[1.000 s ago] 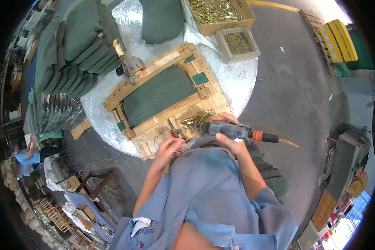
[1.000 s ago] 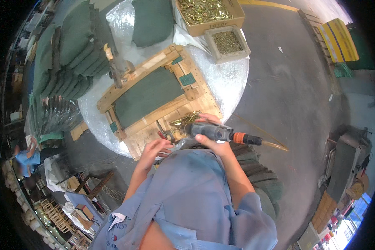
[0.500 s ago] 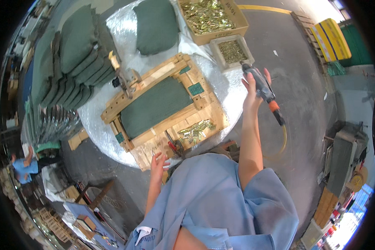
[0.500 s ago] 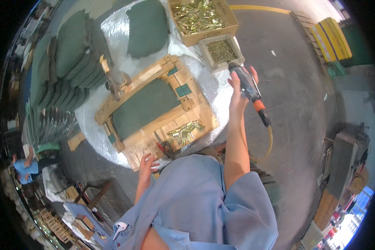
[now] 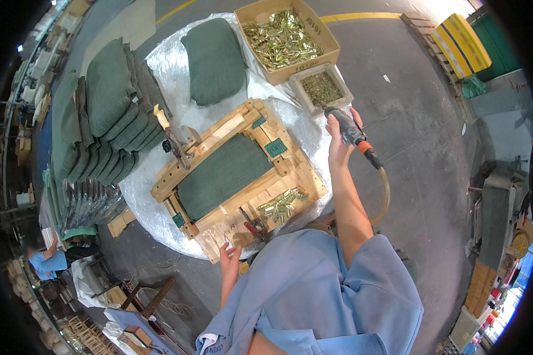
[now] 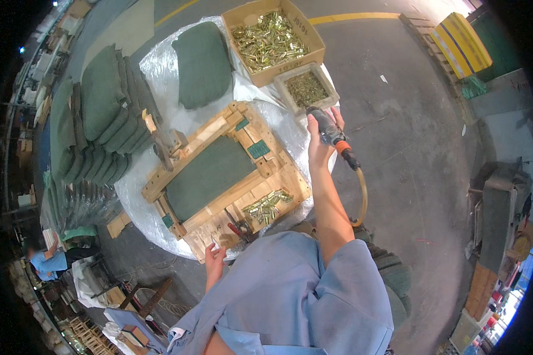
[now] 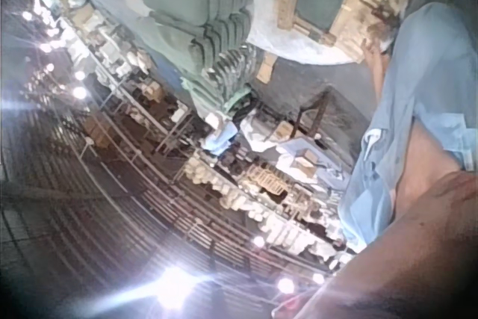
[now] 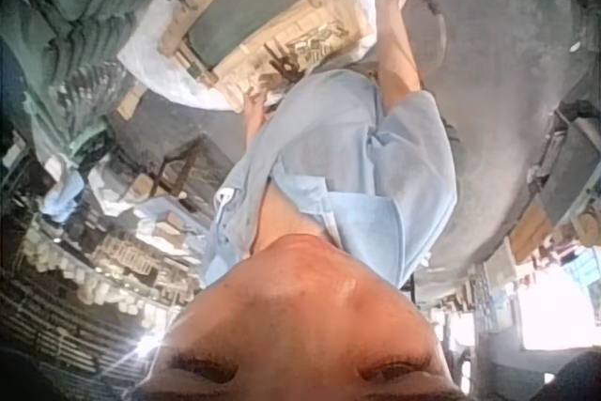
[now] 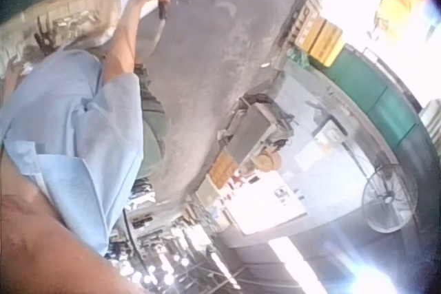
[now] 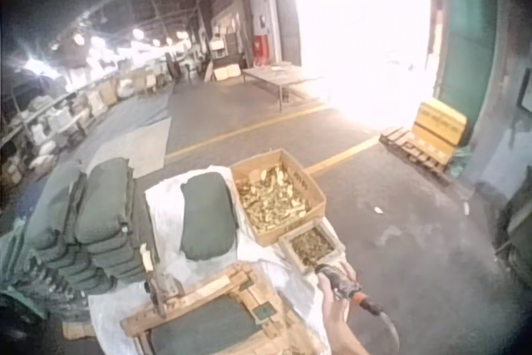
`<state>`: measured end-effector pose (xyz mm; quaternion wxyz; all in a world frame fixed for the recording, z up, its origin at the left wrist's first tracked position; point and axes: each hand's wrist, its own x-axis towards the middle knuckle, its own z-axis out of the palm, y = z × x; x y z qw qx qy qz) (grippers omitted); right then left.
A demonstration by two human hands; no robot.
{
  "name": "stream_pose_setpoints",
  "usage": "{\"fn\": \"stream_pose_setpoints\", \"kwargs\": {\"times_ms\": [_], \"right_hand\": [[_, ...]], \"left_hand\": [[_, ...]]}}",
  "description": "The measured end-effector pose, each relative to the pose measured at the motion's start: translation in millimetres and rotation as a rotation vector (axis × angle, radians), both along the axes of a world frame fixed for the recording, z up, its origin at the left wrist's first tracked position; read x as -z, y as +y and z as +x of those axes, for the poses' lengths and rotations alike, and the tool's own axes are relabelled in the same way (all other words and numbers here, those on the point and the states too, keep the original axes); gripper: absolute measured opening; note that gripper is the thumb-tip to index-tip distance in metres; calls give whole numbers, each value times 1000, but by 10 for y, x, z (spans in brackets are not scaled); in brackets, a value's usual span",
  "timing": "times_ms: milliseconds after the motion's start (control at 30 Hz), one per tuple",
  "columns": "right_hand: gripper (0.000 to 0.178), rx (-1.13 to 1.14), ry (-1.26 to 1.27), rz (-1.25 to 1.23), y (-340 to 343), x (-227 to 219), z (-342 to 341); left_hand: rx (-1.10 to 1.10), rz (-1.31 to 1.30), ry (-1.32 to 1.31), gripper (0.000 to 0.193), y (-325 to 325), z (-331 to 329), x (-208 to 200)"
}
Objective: The person places green fabric pieces into a wooden jig and uses a pneumatic nail gun to fasten them with small metal fasteners. The person repeatedly loads fasteners, aligns the fabric, and drives fasteners into the jig, then removes and restacks the finished cushion pieces.
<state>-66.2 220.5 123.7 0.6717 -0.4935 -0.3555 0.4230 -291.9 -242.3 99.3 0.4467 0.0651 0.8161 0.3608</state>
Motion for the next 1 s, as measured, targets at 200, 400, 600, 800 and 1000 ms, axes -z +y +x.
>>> {"fn": "stream_pose_setpoints", "kwargs": {"times_ms": [200,400,600,800,1000], "right_hand": [[72,-6,212,-107,-593,-799,123],[68,-226,391,-159,-1321,-1138,337],[73,-481,452,-226,-2039,-1268,447],[77,-684,340,-270,-2396,-1264,476],[75,-787,164,-224,-2404,-1308,506]], "left_hand": [[175,185,234,61,626,158,-427],[214,575,219,44,1452,344,-493],[-6,625,-236,51,2391,375,-1163],[204,423,-110,46,2273,150,-870],[-270,706,-846,55,1519,-532,-91]]}}
